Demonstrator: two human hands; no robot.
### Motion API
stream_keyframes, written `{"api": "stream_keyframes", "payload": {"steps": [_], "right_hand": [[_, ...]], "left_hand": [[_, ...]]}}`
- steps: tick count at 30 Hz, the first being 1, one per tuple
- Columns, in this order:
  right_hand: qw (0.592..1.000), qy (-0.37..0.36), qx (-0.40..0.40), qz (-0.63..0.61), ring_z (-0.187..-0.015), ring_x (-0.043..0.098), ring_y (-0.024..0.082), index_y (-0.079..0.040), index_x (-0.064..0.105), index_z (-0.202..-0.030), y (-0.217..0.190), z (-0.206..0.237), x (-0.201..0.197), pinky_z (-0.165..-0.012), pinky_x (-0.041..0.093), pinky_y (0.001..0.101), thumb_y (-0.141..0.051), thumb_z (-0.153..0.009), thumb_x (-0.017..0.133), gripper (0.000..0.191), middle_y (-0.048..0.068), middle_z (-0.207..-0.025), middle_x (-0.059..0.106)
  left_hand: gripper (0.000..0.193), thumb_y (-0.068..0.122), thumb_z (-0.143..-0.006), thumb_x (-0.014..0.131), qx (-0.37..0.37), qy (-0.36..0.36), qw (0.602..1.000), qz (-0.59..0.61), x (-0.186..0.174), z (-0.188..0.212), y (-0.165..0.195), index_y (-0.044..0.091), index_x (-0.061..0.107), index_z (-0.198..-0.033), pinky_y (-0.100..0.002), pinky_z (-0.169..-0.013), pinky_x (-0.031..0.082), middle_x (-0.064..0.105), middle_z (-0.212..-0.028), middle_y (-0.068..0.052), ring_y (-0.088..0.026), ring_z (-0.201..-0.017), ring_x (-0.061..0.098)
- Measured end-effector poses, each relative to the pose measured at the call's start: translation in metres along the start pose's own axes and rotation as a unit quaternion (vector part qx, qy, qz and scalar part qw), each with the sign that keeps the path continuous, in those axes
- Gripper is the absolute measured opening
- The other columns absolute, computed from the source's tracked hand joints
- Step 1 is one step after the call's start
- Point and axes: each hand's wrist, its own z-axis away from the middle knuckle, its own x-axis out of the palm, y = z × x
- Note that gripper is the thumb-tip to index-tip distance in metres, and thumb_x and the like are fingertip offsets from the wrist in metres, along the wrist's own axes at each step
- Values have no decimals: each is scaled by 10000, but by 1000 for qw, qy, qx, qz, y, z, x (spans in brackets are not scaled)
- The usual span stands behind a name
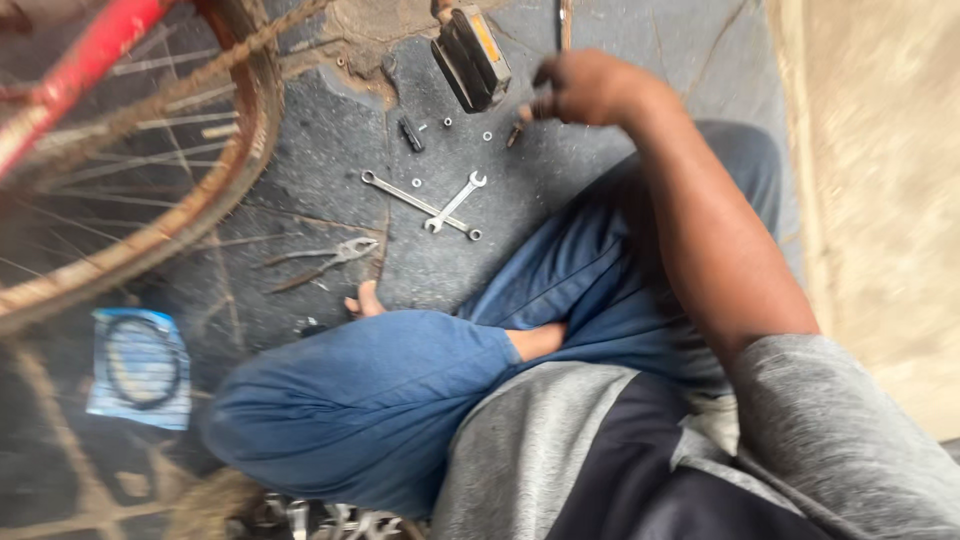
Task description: The person is repairing a red bicycle while sitting on the floor. They use a wrench to tighten bolts on the rear wheel axle and brake assembly, and use pliers to adjust the brake cable.
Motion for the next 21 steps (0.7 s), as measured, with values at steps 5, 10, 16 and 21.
{"api": "stream_keyframes", "payload": {"steps": [5, 10, 16, 21], "right_hand": [[945, 70, -64, -312, -845, 722, 162, -39, 615, -1275, 9, -22, -8, -715, 574, 301, -355, -938, 700, 470, 70, -969, 729], [891, 343, -110, -277, -740, 649, 168, 26, 700, -1126, -48, -7, -6, -681, 527, 343, -262, -1020, 689, 306, 109, -875, 707], [930, 175, -323, -5, -945, 668, 390, 24, 680, -1160, -125, -32, 57, -829, 537, 458, -228, -910, 743, 361, 222, -1085, 661], [914, 293, -280, -5, -1009, 641, 460, -3, 665, -1194, -177, -172, 71, -879, 524, 505, -200, -889, 696, 364, 262, -1128, 655]], "left_hand": [[523, 523, -1024, 513, 3, 37, 999, 39, 5, 14, 11, 73, 722, -1189, -542, -799, 540, 701, -1068, -272, -424, -967, 695], [531, 534, -1020, 507, -22, 64, 997, 48, -8, 22, 5, 78, 721, -1189, -541, -801, 540, 701, -1065, -270, -422, -965, 696], [541, 548, -1016, 501, -102, 84, 991, 20, -23, 46, -20, 84, 720, -1189, -541, -804, 540, 700, -1061, -268, -419, -964, 698], [550, 560, -1013, 496, -185, 99, 978, -16, -29, 60, -97, 89, 719, -1189, -541, -806, 540, 700, -1058, -267, -416, -962, 699]]}}
